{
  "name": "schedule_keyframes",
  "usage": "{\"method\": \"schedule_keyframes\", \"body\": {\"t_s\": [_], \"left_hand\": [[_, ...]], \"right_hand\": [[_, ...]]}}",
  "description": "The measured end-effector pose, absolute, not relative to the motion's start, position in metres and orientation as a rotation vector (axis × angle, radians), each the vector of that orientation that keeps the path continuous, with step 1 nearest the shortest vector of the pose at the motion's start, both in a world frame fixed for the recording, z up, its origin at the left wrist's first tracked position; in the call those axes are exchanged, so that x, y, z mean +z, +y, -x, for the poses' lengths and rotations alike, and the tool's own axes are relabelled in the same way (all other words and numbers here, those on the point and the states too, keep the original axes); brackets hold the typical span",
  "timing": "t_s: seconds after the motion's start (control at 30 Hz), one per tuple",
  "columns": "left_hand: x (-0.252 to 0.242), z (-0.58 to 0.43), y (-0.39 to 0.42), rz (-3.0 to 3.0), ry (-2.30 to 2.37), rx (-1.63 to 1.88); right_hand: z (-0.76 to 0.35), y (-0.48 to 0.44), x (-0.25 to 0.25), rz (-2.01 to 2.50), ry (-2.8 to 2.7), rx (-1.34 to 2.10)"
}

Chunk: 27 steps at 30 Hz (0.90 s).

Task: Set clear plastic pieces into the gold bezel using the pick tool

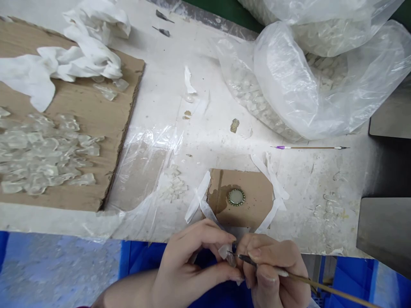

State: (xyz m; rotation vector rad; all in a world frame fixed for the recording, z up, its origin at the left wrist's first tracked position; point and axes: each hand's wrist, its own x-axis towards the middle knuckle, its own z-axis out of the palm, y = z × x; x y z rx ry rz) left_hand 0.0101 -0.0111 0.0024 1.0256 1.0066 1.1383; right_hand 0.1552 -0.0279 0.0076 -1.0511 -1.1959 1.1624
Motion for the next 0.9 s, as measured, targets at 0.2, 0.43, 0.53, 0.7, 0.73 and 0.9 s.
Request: {"method": "schedule_keyframes", "body": {"t_s": [0.2, 0.43, 0.53, 0.7, 0.73, 0.9], "left_hand": [[0.003, -0.009, -0.012, -0.919, 0.951, 1.142], [0.002, -0.006, -0.011, -0.837, 0.831, 1.106], [0.002, -0.004, -0.010, -0.803, 0.775, 1.100], [0.003, -0.006, -0.009, -0.758, 0.757, 1.098], [0.003, -0.007, -0.009, -0.760, 0.763, 1.097], [0.004, -0.005, -0.010, -0.866, 0.781, 1.084]], "right_hand": [[-0.162, -0.025, 0.009, 1.019, -1.041, 1.055], [-0.180, -0.021, -0.002, 1.293, -1.578, 0.971], [-0.181, -0.017, -0.001, 1.210, -1.711, 0.975], [-0.182, -0.013, 0.002, 1.039, -1.592, 1.074], [-0.182, -0.013, 0.002, 1.025, -1.568, 1.099], [-0.180, -0.013, -0.001, 0.990, -1.458, 1.229]]}}
